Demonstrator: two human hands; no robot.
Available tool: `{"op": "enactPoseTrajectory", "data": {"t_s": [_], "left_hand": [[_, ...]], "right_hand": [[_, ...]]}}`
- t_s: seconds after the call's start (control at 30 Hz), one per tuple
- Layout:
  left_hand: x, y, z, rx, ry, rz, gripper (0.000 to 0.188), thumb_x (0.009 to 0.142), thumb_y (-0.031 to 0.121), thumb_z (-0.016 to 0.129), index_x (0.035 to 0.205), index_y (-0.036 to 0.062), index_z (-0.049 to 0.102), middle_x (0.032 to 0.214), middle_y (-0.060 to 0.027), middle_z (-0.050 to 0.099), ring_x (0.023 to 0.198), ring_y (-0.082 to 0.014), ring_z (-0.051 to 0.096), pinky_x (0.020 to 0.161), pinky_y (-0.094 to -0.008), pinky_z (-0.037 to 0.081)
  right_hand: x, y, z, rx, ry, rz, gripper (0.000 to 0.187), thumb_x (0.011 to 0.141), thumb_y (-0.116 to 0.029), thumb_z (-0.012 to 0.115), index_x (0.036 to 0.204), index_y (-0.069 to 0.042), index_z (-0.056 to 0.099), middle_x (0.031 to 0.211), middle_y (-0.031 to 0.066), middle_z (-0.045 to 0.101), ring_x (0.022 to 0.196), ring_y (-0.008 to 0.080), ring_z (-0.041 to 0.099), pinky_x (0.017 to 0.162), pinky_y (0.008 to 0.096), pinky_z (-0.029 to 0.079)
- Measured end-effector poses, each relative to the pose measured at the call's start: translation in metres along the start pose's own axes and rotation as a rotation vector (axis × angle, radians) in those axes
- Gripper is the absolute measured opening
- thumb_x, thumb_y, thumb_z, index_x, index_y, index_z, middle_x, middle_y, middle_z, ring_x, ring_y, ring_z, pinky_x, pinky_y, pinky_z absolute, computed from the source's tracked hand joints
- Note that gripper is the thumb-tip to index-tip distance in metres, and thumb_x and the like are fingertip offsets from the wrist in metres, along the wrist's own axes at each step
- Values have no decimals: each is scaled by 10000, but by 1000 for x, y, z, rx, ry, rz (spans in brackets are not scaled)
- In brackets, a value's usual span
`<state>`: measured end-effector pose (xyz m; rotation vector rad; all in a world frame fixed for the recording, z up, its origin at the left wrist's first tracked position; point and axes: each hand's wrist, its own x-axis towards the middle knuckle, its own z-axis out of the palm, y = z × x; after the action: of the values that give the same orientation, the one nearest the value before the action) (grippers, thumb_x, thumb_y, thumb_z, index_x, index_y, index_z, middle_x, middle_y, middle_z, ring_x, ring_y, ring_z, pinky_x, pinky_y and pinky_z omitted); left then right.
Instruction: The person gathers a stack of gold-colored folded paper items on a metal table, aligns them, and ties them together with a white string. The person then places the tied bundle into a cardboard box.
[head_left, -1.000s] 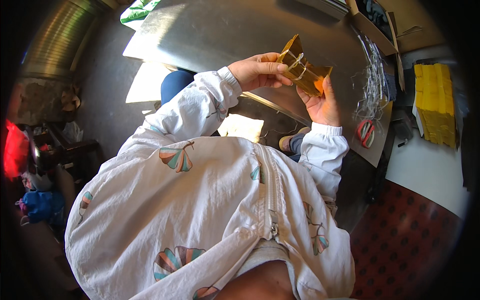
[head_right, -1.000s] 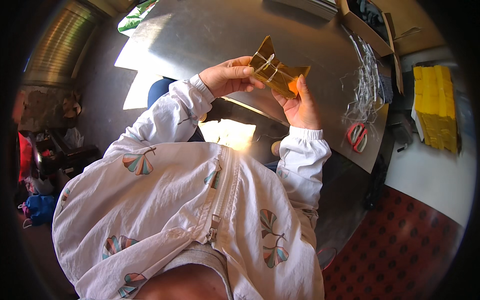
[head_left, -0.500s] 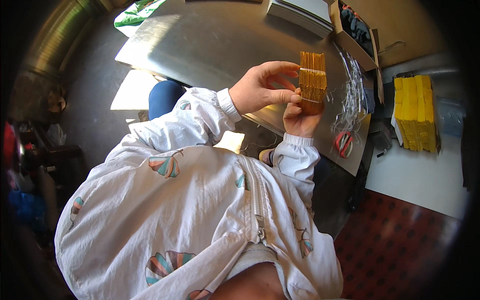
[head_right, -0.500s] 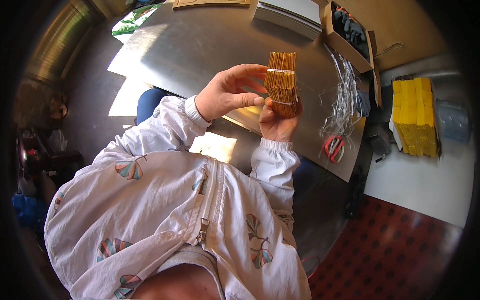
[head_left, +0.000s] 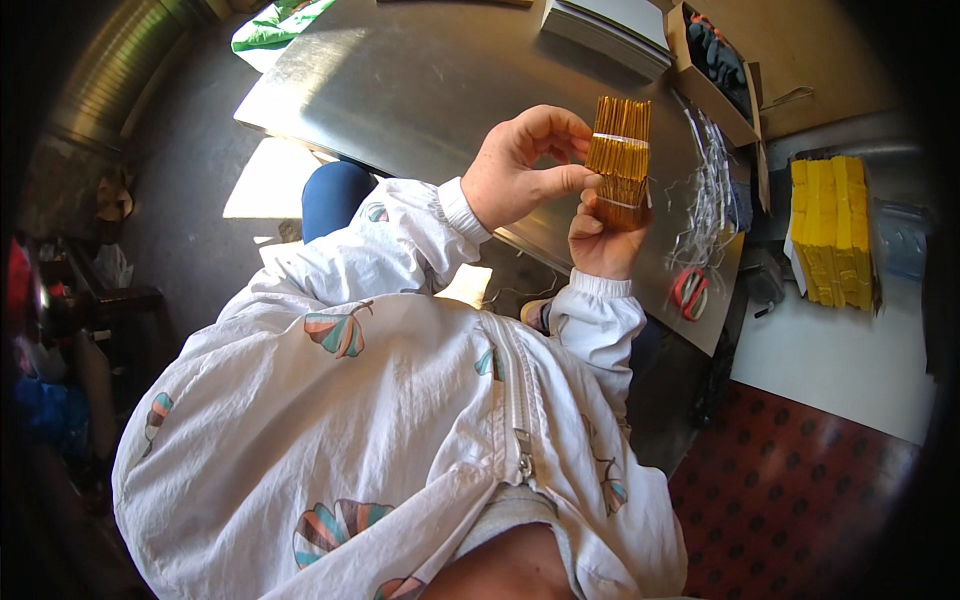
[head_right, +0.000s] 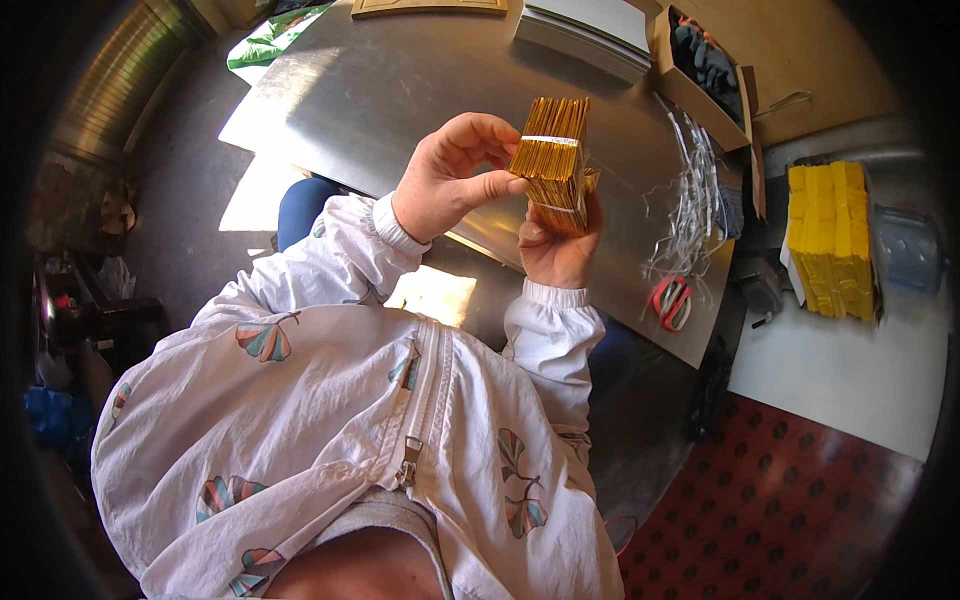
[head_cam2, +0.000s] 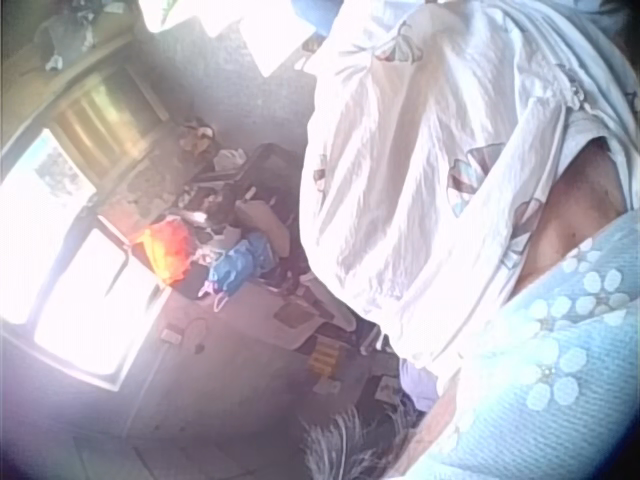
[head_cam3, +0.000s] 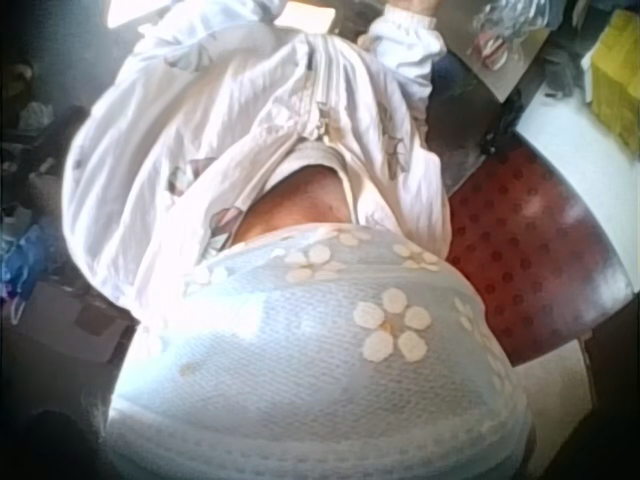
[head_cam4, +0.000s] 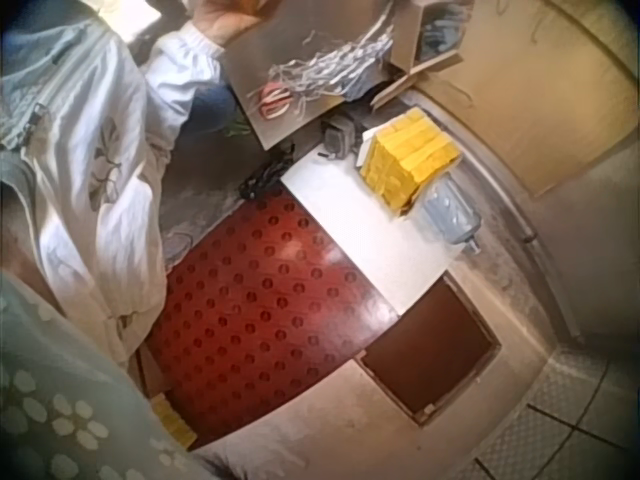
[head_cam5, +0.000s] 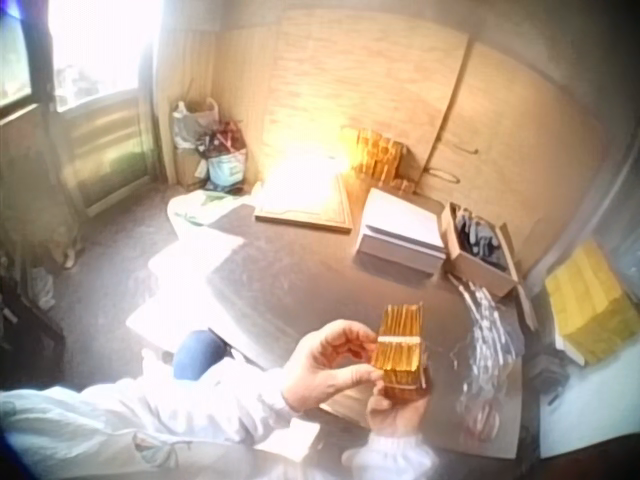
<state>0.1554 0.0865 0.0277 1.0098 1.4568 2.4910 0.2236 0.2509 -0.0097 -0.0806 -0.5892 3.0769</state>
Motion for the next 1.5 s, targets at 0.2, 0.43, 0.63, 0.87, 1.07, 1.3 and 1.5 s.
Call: {"op": "enactPoseTrajectory", "data": {"t_s": [0.2, 0.43, 0.63, 0.87, 1.07, 1.3, 1.5], "left_hand": [[1, -1, -9, -59, -1, -104, 538, 746, 131, 793, 1169, -23, 497, 1115, -129, 582, 991, -188, 594, 874, -305, 497], [-3, 8, -16, 151, 69, -332, 662, 873, 263, 635, 1382, -25, 325, 1378, -178, 417, 1246, -257, 449, 1012, -373, 394], [-13, 0, 21, -481, -84, -355, 579, 916, 401, 579, 1269, -19, 393, 1199, -138, 516, 1112, -200, 517, 930, -335, 449], [-2, 0, 4, -747, 96, -523, 428, 930, 403, 546, 1174, 53, 508, 1070, -96, 618, 975, -200, 603, 842, -337, 513], [-2, 2, 8, -700, 172, -580, 458, 948, 406, 484, 1230, 46, 500, 1163, -124, 604, 1047, -233, 601, 878, -367, 530], [-8, 5, 5, -274, 23, -524, 500, 960, 436, 458, 1244, 26, 486, 1153, -114, 604, 1058, -222, 586, 873, -386, 501], [-6, 5, 2, -229, -63, -429, 518, 957, 448, 469, 1259, 27, 462, 1196, -101, 574, 1083, -209, 567, 886, -391, 487]], "right_hand": [[-1, -5, 10, -163, -27, -69, 390, 934, -432, 488, 1150, -121, 580, 996, 44, 672, 824, 155, 651, 491, 265, 511], [-16, -26, 73, -1090, 294, -492, 371, 893, -341, 618, 1095, -33, 576, 976, 61, 652, 784, 160, 658, 559, 259, 550], [-11, 10, 103, -2001, 167, -755, 406, 809, -290, 708, 1045, 18, 588, 921, 184, 559, 802, 330, 593, 716, 403, 512], [-23, 14, 96, -1983, -139, -908, 244, 849, -85, 631, 1073, 12, 629, 1061, 154, 567, 933, 304, 586, 787, 385, 501], [-22, -1, 89, -1699, 381, -1015, 345, 894, -206, 635, 1148, 15, 560, 1047, 106, 587, 868, 192, 589, 654, 281, 506], [-21, -6, 84, -972, 316, -463, 380, 924, -361, 582, 1115, -33, 554, 999, 49, 602, 865, 138, 600, 664, 255, 506], [-23, 3, 83, -832, 297, -512, 333, 932, -325, 563, 1077, -26, 547, 980, 56, 599, 799, 141, 620, 617, 251, 529]]}}
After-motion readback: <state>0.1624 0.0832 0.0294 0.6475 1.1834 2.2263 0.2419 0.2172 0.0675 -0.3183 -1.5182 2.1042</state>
